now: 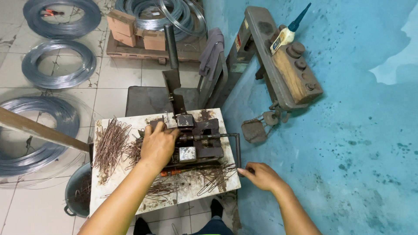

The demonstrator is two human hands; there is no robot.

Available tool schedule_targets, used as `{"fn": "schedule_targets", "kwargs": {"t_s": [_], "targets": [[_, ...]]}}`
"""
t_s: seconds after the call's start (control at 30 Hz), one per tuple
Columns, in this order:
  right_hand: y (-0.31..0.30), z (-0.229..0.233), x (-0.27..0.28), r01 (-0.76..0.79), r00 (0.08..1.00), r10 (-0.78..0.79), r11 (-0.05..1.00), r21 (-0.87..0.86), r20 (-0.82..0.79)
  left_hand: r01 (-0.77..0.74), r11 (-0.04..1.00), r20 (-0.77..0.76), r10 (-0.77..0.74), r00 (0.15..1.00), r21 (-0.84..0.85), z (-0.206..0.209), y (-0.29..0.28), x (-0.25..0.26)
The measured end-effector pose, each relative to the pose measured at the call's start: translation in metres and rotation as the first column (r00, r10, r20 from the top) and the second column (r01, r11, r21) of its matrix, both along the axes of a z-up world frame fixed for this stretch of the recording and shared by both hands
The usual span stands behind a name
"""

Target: Feeding metal wires into a manual machine and operating a lever to process them

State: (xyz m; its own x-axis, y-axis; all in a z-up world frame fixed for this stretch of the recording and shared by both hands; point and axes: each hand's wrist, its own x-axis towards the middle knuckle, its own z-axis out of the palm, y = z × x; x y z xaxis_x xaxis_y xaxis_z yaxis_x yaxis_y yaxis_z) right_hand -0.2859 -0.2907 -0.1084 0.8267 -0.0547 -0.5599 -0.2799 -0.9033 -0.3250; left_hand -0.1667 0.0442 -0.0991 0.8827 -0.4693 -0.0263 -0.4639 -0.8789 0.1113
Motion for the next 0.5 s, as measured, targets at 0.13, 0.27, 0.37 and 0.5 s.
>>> {"fn": "schedule_targets", "kwargs": {"t_s": [0.13, 0.27, 0.37, 0.5], "targets": [[0.011, -0.037, -0.003, -0.144, 0.974, 0.157, 0.986, -0.088, 0.166, 0.002, 0.991, 0.072, 0.008, 0.997, -0.133, -0.027, 0.019, -0.006], [0.056, -0.103, -0.009, -0.259, 0.926, 0.236, 0.965, 0.044, 0.295, -0.021, 0.897, 0.331, 0.185, 0.925, -0.441, -0.053, 0.047, -0.037], [0.103, -0.147, -0.012, -0.350, 0.890, 0.280, 0.925, 0.145, 0.360, -0.113, 0.803, 0.310, 0.350, 0.884, -0.586, -0.067, 0.068, -0.077], [0.165, -0.169, 0.000, -0.319, 0.912, 0.238, 0.924, 0.213, 0.335, -0.323, 0.715, 0.159, 0.518, 0.841, -0.619, -0.121, 0.095, -0.130]]}}
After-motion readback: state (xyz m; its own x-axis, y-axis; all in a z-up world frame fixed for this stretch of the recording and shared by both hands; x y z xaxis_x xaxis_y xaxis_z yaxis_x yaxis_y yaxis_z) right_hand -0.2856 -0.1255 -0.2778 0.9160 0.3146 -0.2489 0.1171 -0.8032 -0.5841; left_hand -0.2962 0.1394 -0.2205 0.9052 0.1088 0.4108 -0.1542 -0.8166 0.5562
